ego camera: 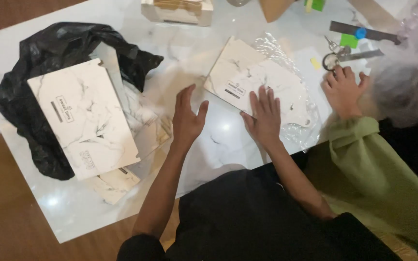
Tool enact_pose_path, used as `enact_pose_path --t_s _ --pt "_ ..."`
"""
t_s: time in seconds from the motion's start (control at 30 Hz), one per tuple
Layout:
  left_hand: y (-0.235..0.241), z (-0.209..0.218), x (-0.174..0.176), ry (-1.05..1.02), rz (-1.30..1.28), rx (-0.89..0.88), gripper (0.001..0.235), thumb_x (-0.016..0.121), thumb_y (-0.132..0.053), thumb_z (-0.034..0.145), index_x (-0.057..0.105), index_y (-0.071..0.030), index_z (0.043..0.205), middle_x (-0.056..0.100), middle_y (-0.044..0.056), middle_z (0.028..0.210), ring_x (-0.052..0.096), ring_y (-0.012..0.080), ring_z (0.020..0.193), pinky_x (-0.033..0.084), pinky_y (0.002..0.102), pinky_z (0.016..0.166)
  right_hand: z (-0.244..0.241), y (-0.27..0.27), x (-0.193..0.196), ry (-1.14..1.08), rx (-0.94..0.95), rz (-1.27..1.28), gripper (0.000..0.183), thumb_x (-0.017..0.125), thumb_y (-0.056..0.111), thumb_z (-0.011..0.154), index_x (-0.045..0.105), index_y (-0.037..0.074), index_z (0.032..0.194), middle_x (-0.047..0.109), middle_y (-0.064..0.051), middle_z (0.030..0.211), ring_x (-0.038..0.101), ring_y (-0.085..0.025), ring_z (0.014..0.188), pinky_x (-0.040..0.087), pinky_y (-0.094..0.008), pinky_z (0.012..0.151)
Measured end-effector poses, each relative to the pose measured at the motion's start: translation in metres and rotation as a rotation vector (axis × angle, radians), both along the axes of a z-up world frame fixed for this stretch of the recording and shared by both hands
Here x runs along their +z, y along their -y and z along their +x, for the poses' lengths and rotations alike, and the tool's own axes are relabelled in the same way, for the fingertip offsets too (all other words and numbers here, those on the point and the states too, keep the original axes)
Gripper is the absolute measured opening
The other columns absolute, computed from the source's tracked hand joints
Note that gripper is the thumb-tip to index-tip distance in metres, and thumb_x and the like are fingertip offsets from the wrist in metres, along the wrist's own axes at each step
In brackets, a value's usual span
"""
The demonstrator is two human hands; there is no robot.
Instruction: Assembling and folding cardboard cake boxes at a workstation.
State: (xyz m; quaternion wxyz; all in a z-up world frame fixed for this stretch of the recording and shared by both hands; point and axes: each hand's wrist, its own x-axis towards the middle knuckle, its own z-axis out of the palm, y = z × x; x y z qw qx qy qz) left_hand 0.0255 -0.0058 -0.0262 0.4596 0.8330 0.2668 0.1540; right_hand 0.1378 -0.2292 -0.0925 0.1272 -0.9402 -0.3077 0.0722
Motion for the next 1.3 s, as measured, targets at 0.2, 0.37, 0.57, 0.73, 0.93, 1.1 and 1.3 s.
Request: enact_pose_path --t_s 0.2,0.37,0.57,0.73,0.93,1.1,1.3 --pt "-0.002 0.045 -0.056 -0.093 -0.525 0.13 0.068 0.072 -0.044 0.099 0.046 -0.011 0.153 0.063 0.016 0.129 0.065 0.0193 0.099 0.056 0.038 0.085 -0.02 0.003 0.016 0.113 0.073 0.136 0.051 0.062 0.043 0.101 0.06 0.017 0.145 0.053 -0.013 0.153 0.042 -0.039 0.145 0.031 -0.055 0.12" --pt "0.008 0.032 -0.044 0.036 -0.567 0.206 0.043 0.063 -0.008 0.1 0.06 -0.007 0.143 0.057 0.022 0.146 0.046 0.0371 0.143 0.035 0.05 0.119 -0.035 0.01 0.021 0.097 0.05 0.265 0.054 0.069 0.037 0.098 0.055 0.017 0.147 0.047 -0.014 0.156 0.036 -0.04 0.148 0.025 -0.057 0.121" --pt "0.001 -0.007 -0.066 0.218 -0.948 0.308 0.046 0.059 -0.004 0.105 0.052 -0.01 0.15 0.054 0.01 0.148 0.066 0.0283 0.121 0.061 0.038 0.092 -0.044 0.04 0.012 -0.196 -0.458 0.844 0.077 0.068 0.02 0.1 0.023 0.009 0.161 0.034 -0.025 0.157 0.035 -0.044 0.145 0.025 -0.058 0.119" --pt "0.023 -0.014 -0.06 0.183 -0.843 0.317 0.047 0.06 -0.007 0.103 0.054 -0.011 0.15 0.057 0.005 0.146 0.066 0.0198 0.115 0.063 0.029 0.084 -0.033 0.047 0.034 -0.69 -0.653 1.153 0.052 0.056 0.012 0.107 0.037 0.01 0.155 0.053 -0.016 0.146 0.051 -0.028 0.136 0.036 -0.047 0.115" --pt "0.055 -0.017 0.0 -0.12 -0.254 0.195 0.057 0.065 -0.044 0.099 0.057 -0.017 0.149 0.063 0.006 0.137 0.06 0.0273 0.129 0.047 0.045 0.11 -0.012 0.038 0.065 -0.664 -0.449 1.224 0.045 0.049 0.01 0.111 0.038 0.008 0.155 0.055 -0.015 0.148 0.054 -0.02 0.131 0.042 -0.045 0.117" --pt "0.067 -0.016 0.031 0.203 -0.611 0.063 0.066 0.028 -0.054 0.112 0.032 -0.011 0.162 0.033 0.014 0.167 0.024 0.0349 0.156 0.03 0.051 0.123 -0.007 0.04 0.094 -0.585 -0.246 1.421 0.074 0.025 0.063 0.106 0.034 0.009 0.156 0.055 -0.014 0.145 0.056 -0.022 0.134 0.047 -0.041 0.112" --pt "0.081 -0.01 0.05 0.407 -1.096 0.051 0.086 0.019 -0.076 0.101 0.036 -0.017 0.162 0.042 0.004 0.163 0.046 0.0294 0.146 0.04 0.05 0.118 -0.031 0.083 -0.027 -0.192 -0.016 1.532 0.095 0.011 0.069 0.099 0.04 -0.008 0.146 0.059 -0.029 0.13 0.06 -0.036 0.115 0.039 -0.053 0.111"
